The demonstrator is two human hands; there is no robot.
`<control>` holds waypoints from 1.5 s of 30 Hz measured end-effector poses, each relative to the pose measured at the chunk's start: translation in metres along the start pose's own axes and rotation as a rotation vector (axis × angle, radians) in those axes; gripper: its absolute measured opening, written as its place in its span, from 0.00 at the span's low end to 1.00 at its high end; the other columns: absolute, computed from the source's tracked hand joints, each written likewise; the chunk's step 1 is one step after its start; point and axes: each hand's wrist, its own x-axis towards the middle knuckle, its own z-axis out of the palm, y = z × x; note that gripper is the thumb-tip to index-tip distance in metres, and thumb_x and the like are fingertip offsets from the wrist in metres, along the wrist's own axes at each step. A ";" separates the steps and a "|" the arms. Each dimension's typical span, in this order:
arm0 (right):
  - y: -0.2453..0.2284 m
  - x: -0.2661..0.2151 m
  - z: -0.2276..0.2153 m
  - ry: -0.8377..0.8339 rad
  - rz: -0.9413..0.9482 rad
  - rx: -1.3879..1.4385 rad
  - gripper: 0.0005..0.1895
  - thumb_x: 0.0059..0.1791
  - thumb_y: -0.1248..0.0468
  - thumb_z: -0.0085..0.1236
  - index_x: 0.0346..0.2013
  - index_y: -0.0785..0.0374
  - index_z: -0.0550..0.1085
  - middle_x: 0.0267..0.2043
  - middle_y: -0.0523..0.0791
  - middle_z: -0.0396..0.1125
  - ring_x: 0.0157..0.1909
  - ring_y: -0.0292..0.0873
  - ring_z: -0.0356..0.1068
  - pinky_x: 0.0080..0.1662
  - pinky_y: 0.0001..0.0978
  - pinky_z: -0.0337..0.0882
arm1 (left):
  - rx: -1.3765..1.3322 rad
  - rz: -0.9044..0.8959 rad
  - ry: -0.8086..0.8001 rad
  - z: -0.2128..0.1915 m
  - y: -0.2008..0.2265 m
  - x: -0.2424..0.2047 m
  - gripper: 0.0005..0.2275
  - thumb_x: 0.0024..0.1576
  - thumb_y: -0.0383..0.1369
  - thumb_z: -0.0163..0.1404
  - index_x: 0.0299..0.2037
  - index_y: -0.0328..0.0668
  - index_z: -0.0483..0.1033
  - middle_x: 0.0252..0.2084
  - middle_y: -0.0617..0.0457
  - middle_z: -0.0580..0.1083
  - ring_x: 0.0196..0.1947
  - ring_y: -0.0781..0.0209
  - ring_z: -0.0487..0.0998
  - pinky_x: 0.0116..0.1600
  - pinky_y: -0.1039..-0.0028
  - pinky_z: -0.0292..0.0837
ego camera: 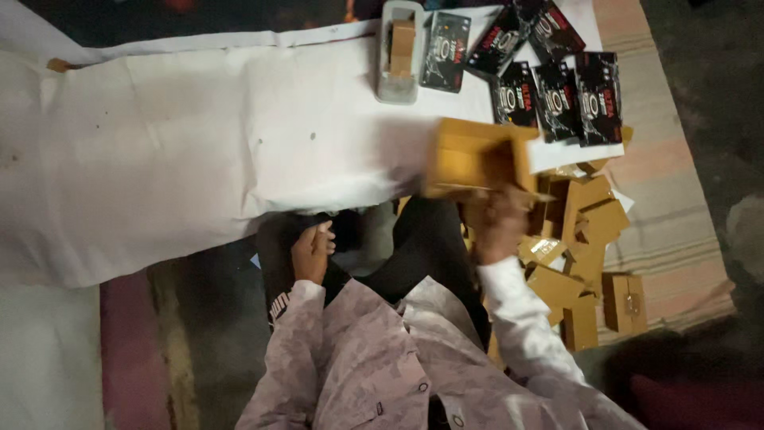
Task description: The person sits on the floor and repeatedly packs small black product boxes into larger brown cardboard boxes. They place one product box inside, close the flaps, and then open the box again to insert another product box, repeating this cycle throughout the clip.
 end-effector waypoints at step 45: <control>0.014 0.082 0.066 -0.740 0.269 0.771 0.38 0.40 0.59 0.67 0.64 0.66 0.73 0.52 0.45 0.67 0.50 0.41 0.68 0.49 0.32 0.72 | 0.856 0.315 -0.076 0.009 0.066 0.178 0.13 0.48 0.30 0.64 0.43 0.38 0.80 0.67 0.37 0.65 0.52 0.38 0.76 0.54 0.56 0.73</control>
